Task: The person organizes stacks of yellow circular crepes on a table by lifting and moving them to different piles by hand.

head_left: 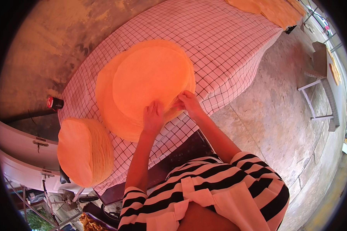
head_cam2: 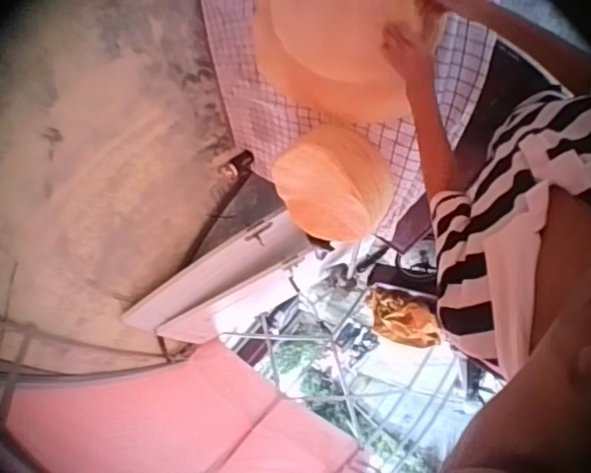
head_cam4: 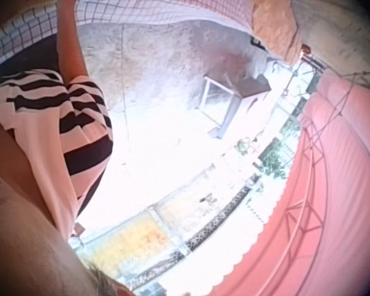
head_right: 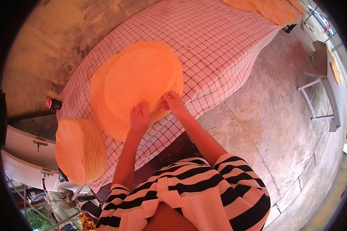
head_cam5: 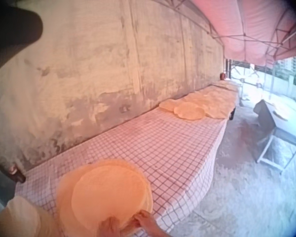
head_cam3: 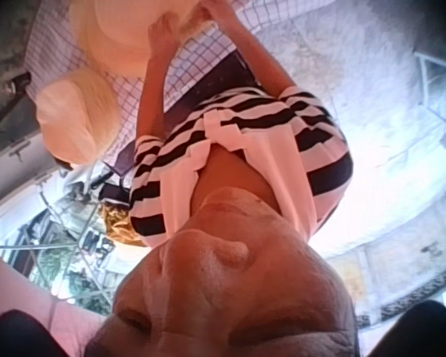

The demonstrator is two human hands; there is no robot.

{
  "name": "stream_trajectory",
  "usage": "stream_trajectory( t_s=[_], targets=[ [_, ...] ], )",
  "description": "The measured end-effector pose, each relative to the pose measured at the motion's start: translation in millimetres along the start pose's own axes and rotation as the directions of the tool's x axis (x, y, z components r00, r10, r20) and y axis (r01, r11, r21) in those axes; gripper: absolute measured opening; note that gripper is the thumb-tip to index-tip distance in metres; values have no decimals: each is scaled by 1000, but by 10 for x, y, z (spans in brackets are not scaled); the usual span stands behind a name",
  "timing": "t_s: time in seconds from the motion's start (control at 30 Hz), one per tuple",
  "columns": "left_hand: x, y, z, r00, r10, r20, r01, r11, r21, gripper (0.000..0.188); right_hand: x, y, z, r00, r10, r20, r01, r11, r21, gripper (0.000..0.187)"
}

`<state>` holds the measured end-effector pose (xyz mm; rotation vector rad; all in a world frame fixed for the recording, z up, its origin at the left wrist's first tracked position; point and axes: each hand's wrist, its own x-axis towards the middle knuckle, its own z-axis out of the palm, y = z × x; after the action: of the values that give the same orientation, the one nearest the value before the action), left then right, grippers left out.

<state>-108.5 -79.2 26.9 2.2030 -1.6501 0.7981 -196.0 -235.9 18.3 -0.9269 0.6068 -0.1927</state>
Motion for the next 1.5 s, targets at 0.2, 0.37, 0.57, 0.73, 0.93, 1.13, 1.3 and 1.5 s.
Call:
stream_trajectory(
  t_s=[0.2,0.37,0.57,0.73,0.93,1.13,1.3,1.5],
  targets=[
    [935,-657,-833,985,-150,-85,163,971,173,20,29,-44,-480,956,-144,-256,154,988,19,21],
    [859,-350,-738,998,-1,-62,9,991,135,23,128,80,-657,976,-110,-186,110,994,-13,19],
    [-14,-20,15,992,-41,122,36,999,40,27,215,163,-559,973,-104,-204,106,994,2,19],
    [-3,88,121,993,-91,71,92,996,-11,29,287,210,-606,958,-212,-192,209,977,-37,24],
    [13,200,143,992,-102,70,101,995,16,34,132,-4,-252,986,-41,-163,63,989,134,26],
    [111,97,54,991,-53,127,53,999,-2,27,124,-79,-201,994,-97,-57,107,975,194,30],
    [960,-686,-777,980,-195,42,180,955,234,24,81,-201,-464,969,-161,-188,196,964,182,26],
    [835,-324,-667,999,-3,54,-8,978,210,29,149,100,-701,977,-86,-196,102,992,74,22]
  ],
)
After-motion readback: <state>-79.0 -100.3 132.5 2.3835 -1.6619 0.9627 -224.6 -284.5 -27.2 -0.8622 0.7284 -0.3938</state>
